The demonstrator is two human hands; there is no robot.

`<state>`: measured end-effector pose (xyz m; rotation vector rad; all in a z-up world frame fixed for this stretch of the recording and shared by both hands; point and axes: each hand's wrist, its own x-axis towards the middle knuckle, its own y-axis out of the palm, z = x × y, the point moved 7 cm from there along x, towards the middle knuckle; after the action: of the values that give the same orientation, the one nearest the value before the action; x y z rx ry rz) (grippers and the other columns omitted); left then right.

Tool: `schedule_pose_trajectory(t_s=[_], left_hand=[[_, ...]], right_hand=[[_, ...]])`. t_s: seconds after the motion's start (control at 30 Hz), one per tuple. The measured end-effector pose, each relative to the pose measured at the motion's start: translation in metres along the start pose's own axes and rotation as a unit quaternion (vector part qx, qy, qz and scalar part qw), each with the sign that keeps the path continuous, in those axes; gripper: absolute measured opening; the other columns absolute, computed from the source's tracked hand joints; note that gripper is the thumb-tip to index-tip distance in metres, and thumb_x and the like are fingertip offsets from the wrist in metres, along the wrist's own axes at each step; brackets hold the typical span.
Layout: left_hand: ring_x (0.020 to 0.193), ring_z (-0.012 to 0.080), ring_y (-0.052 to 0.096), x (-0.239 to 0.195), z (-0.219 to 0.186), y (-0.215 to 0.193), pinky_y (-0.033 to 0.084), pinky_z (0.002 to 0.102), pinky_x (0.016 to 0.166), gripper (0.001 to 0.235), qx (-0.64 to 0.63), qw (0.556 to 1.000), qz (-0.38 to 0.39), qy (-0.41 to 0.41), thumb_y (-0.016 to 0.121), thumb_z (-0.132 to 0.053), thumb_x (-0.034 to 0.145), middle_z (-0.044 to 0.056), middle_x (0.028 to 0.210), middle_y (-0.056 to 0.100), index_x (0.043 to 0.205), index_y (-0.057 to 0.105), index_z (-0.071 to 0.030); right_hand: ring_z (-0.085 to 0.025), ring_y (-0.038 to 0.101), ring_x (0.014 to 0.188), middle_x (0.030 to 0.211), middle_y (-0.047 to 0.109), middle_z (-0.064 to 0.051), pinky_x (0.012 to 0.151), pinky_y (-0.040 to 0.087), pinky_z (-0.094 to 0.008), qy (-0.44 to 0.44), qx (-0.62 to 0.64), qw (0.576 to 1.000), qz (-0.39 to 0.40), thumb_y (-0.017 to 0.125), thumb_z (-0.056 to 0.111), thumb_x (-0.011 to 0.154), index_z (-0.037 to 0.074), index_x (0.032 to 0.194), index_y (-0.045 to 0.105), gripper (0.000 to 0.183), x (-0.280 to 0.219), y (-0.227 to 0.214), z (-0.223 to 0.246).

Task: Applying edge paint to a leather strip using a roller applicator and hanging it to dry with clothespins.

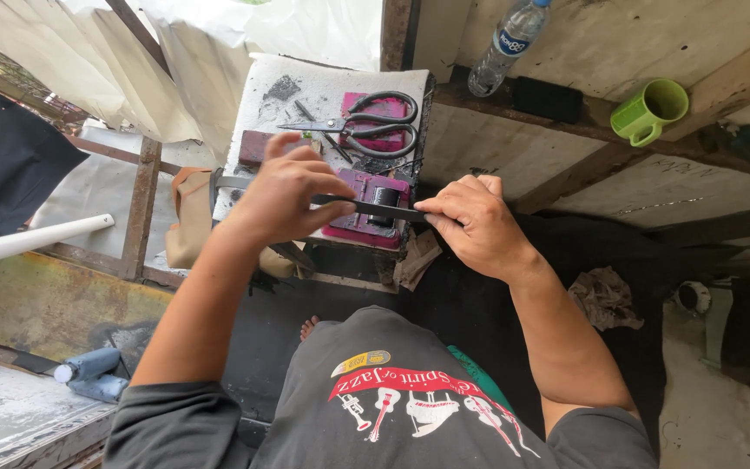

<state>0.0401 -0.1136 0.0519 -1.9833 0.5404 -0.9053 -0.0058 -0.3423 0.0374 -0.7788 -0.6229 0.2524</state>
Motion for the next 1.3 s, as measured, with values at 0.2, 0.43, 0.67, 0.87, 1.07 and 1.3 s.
schedule_pose_trajectory(t_s=[0.2, 0.43, 0.67, 0.87, 1.07, 1.3], left_hand=[[0.095, 0.019, 0.066, -0.042, 0.049, -0.019, 0.024, 0.055, 0.117, 0.011, 0.024, 0.998, -0.015, -0.063, 0.081, -0.03, 0.09, -0.001, 0.085, 0.076, 0.097, 0.082, -0.022], [0.095, 0.0168, 0.067, -0.058, 0.063, -0.029, 0.023, 0.056, 0.12, 0.009, 0.095, 0.992, -0.048, -0.063, 0.085, -0.022, 0.09, -0.001, 0.083, 0.076, 0.098, 0.085, -0.023], [0.094, 0.0161, 0.065, -0.065, 0.065, -0.021, 0.023, 0.056, 0.12, 0.004, 0.113, 0.99, -0.06, -0.06, 0.084, -0.023, 0.092, -0.003, 0.08, 0.075, 0.096, 0.084, -0.025], [0.094, 0.0139, 0.066, -0.052, 0.054, -0.002, 0.024, 0.056, 0.119, 0.004, 0.131, 0.989, -0.062, -0.039, 0.084, -0.025, 0.092, -0.006, 0.079, 0.075, 0.092, 0.083, -0.029], [0.091, 0.0124, 0.062, -0.028, 0.026, 0.013, 0.024, 0.052, 0.117, 0.003, 0.13, 0.989, -0.069, 0.003, 0.083, -0.029, 0.091, -0.008, 0.077, 0.072, 0.089, 0.081, -0.029], [0.092, 0.0117, 0.061, -0.005, -0.003, 0.032, 0.025, 0.053, 0.116, 0.007, 0.111, 0.99, -0.064, 0.05, 0.087, -0.026, 0.084, -0.007, 0.077, 0.071, 0.086, 0.08, -0.027]], right_hand=[[-0.012, 0.061, 0.091, 0.086, 0.067, 0.006, 0.093, 0.034, -0.035, -0.056, -0.1, 0.993, -0.037, 0.072, 0.012, 0.096, 0.017, 0.106, 0.079, 0.012, 0.005, 0.018, 0.003], [-0.015, 0.059, 0.09, 0.084, 0.066, 0.005, 0.094, 0.034, -0.039, -0.123, -0.176, 0.971, -0.1, 0.073, 0.008, 0.094, 0.019, 0.105, 0.079, 0.016, 0.012, 0.036, 0.023], [-0.016, 0.058, 0.089, 0.083, 0.065, 0.005, 0.094, 0.033, -0.043, -0.144, -0.21, 0.961, -0.109, 0.07, 0.005, 0.092, 0.02, 0.104, 0.078, 0.02, 0.007, 0.046, 0.026], [-0.016, 0.057, 0.089, 0.083, 0.064, 0.005, 0.095, 0.032, -0.042, -0.128, -0.212, 0.963, -0.11, 0.069, 0.002, 0.092, 0.019, 0.102, 0.078, 0.021, -0.006, 0.028, 0.024], [-0.017, 0.056, 0.088, 0.08, 0.064, 0.005, 0.098, 0.031, -0.043, -0.083, -0.229, 0.964, -0.111, 0.069, -0.002, 0.091, 0.017, 0.099, 0.078, 0.023, -0.029, 0.005, 0.015], [-0.017, 0.055, 0.091, 0.081, 0.065, 0.004, 0.099, 0.03, -0.046, -0.032, -0.241, 0.964, -0.107, 0.071, 0.001, 0.094, 0.017, 0.099, 0.078, 0.018, -0.057, -0.02, 0.004]])
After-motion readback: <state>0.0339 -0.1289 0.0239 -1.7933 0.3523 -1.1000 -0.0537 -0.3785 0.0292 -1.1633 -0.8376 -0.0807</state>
